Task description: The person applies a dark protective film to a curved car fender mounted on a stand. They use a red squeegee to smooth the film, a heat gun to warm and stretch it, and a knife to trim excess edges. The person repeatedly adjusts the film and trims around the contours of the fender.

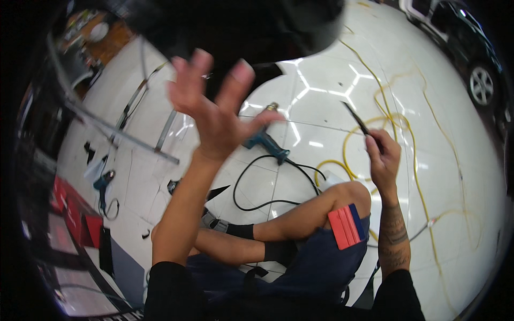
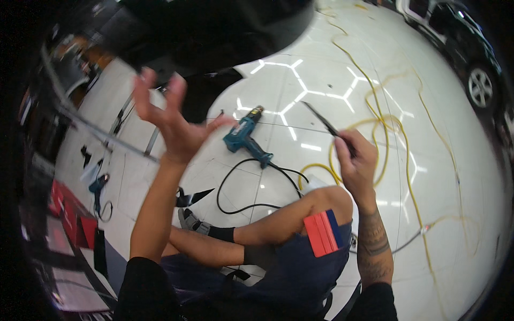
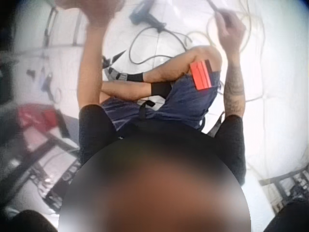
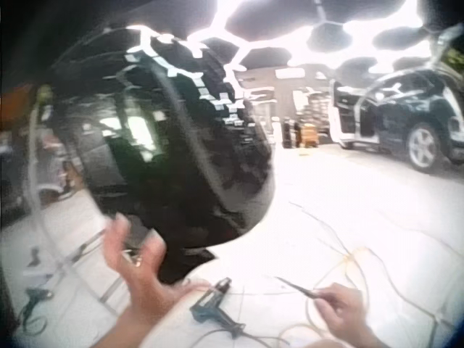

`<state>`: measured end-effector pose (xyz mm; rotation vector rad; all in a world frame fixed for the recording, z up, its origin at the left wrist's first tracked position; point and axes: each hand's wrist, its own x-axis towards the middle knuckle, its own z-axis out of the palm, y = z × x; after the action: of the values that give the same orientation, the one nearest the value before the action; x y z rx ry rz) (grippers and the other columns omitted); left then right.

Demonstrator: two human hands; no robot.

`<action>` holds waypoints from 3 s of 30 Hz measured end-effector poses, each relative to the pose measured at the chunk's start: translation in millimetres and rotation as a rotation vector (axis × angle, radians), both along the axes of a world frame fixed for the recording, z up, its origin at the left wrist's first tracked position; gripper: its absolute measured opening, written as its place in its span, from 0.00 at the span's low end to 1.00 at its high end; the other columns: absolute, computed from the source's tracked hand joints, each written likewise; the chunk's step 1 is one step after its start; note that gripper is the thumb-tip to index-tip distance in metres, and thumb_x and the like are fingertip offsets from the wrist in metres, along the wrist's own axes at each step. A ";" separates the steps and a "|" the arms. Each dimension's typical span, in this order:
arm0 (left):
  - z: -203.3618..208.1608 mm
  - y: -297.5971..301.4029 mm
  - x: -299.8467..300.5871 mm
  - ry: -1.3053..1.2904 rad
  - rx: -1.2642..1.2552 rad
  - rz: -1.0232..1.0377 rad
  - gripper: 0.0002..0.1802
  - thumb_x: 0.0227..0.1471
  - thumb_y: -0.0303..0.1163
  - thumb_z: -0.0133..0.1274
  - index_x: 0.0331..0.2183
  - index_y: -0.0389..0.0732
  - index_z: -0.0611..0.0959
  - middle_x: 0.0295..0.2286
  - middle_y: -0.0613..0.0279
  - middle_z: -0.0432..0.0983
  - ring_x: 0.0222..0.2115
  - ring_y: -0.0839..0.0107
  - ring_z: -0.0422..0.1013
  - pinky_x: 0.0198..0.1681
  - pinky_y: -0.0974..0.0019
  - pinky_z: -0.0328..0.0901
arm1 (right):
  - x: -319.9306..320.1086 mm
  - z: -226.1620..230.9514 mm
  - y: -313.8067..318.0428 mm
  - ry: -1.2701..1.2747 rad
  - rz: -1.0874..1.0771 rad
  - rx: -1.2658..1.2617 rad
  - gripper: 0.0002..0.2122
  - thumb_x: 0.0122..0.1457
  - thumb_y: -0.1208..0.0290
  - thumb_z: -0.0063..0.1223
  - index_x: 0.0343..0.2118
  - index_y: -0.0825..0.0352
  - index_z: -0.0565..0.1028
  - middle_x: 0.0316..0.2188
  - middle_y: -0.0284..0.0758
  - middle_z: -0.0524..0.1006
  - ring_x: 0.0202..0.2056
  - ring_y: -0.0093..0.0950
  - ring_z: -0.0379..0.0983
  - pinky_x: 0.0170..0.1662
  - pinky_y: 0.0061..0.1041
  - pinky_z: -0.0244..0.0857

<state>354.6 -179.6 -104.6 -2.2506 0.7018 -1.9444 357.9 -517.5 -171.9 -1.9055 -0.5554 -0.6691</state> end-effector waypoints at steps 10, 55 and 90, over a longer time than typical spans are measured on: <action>-103.8 78.5 -119.5 0.640 -0.511 -0.083 0.20 0.56 0.45 0.49 0.44 0.40 0.76 0.41 0.53 0.69 0.47 0.53 0.62 0.51 0.54 0.54 | -12.2 -25.3 28.5 0.034 0.148 -0.281 0.25 0.62 0.58 0.47 0.13 0.68 0.59 0.10 0.31 0.56 0.15 0.20 0.51 0.20 0.25 0.43; -86.2 102.4 -153.5 1.025 -0.829 -0.203 0.15 0.44 0.18 0.47 0.36 0.38 0.80 0.34 0.55 0.71 0.35 0.57 0.71 0.41 0.59 0.66 | -67.1 -217.6 172.0 0.794 0.395 -1.032 0.12 0.51 0.67 0.46 0.34 0.65 0.79 0.31 0.46 0.79 0.36 0.44 0.76 0.42 0.36 0.69; -87.4 109.3 -155.5 1.048 -0.734 -0.210 0.12 0.46 0.22 0.50 0.36 0.39 0.81 0.33 0.56 0.73 0.37 0.57 0.71 0.42 0.59 0.67 | -97.2 -189.9 185.7 0.541 0.342 -1.291 0.10 0.52 0.65 0.48 0.31 0.59 0.81 0.28 0.45 0.79 0.32 0.44 0.77 0.37 0.41 0.72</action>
<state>199.0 -70.3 -192.0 -3.8121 0.2516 -0.9878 260.7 -331.8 -361.8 -2.8720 -1.0478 0.6289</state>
